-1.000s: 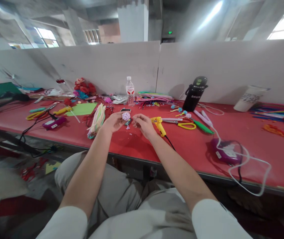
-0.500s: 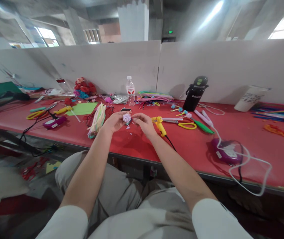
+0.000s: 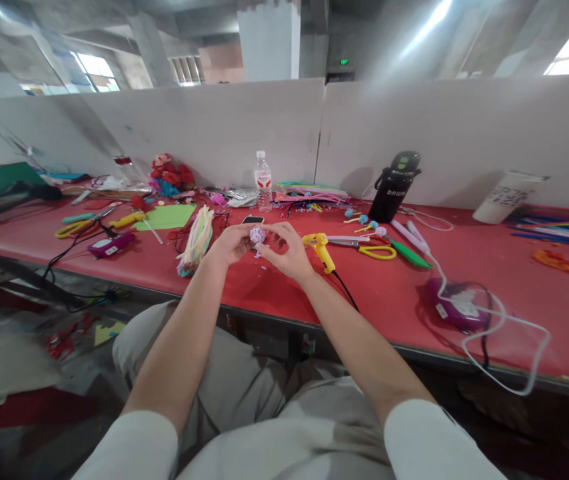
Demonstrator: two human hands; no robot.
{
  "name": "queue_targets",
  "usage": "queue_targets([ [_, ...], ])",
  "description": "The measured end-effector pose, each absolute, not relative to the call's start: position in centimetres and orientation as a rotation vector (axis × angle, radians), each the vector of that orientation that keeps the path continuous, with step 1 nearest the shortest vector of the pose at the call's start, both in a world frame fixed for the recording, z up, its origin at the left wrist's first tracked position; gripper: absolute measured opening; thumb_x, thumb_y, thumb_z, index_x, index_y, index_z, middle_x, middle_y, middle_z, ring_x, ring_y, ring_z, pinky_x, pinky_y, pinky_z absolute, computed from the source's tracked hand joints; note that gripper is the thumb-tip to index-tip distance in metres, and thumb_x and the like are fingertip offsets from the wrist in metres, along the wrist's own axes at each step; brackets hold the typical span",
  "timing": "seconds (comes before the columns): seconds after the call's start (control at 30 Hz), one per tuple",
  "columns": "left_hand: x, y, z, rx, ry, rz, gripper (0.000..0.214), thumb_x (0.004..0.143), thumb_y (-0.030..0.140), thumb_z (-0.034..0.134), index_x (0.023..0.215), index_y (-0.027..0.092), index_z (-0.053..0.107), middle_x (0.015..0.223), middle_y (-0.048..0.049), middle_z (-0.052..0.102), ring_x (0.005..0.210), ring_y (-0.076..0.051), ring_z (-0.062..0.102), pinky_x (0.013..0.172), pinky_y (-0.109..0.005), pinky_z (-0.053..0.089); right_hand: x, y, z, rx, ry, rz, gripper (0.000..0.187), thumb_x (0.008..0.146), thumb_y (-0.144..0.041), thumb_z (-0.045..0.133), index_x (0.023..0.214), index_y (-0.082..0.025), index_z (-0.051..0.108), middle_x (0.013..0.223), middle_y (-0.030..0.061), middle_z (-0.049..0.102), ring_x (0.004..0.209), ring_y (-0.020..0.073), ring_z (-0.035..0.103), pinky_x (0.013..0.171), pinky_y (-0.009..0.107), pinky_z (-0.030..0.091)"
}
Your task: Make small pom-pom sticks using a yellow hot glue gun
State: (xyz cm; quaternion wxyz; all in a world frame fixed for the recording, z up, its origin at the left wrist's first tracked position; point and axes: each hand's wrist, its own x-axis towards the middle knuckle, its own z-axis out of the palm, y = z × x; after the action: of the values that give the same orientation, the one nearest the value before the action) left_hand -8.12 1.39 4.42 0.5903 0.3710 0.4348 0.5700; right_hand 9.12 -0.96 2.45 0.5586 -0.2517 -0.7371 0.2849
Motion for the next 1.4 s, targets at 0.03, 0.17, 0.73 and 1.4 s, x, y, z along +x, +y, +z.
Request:
queue_targets([
  [0.03,-8.1,1.4,4.4,0.860,1.017,1.327,0.015,0.071,0.006,0.067,0.083,0.011,0.073,0.073,-0.0063,0.070,0.060,-0.010,0.061,0.057,-0.019,0.048,9.1,-1.0,2.5,-0.591,-1.749,0.653,0.039,0.080,-0.041,0.069,0.117,-0.031,0.066,0.107,0.0059,0.059,0.086,0.0194,0.056,0.073,0.034,0.049],
  [0.17,-8.0,1.3,4.6,0.861,1.033,1.333,0.013,0.069,0.010,0.073,0.081,0.012,0.073,0.070,-0.0050,0.070,0.060,-0.010,0.061,0.058,-0.020,0.048,9.0,-0.9,2.3,-0.590,-1.765,0.608,0.043,0.080,-0.041,0.069,0.122,-0.033,0.063,0.111,0.0064,0.058,0.086,0.0192,0.055,0.074,0.036,0.050],
  [0.73,-8.1,1.6,4.0,0.894,1.069,1.359,0.017,0.059,0.016,0.082,0.071,0.011,0.071,0.065,-0.0037,0.066,0.058,-0.010,0.058,0.057,-0.022,0.047,8.6,0.1,1.2,-0.592,-1.841,0.462,0.028,0.086,-0.042,0.064,0.111,-0.031,0.069,0.104,0.0073,0.058,0.099,0.0234,0.056,0.087,0.041,0.049],
  [1.4,-9.1,1.4,4.2,1.018,0.995,1.406,0.025,0.069,0.020,0.077,0.092,0.013,0.070,0.082,-0.0065,0.070,0.069,-0.012,0.063,0.066,-0.024,0.050,8.6,0.1,2.1,-0.641,-1.468,0.868,0.025,0.082,-0.046,0.066,0.093,-0.024,0.064,0.094,0.0034,0.065,0.079,0.0162,0.057,0.071,0.030,0.046],
])
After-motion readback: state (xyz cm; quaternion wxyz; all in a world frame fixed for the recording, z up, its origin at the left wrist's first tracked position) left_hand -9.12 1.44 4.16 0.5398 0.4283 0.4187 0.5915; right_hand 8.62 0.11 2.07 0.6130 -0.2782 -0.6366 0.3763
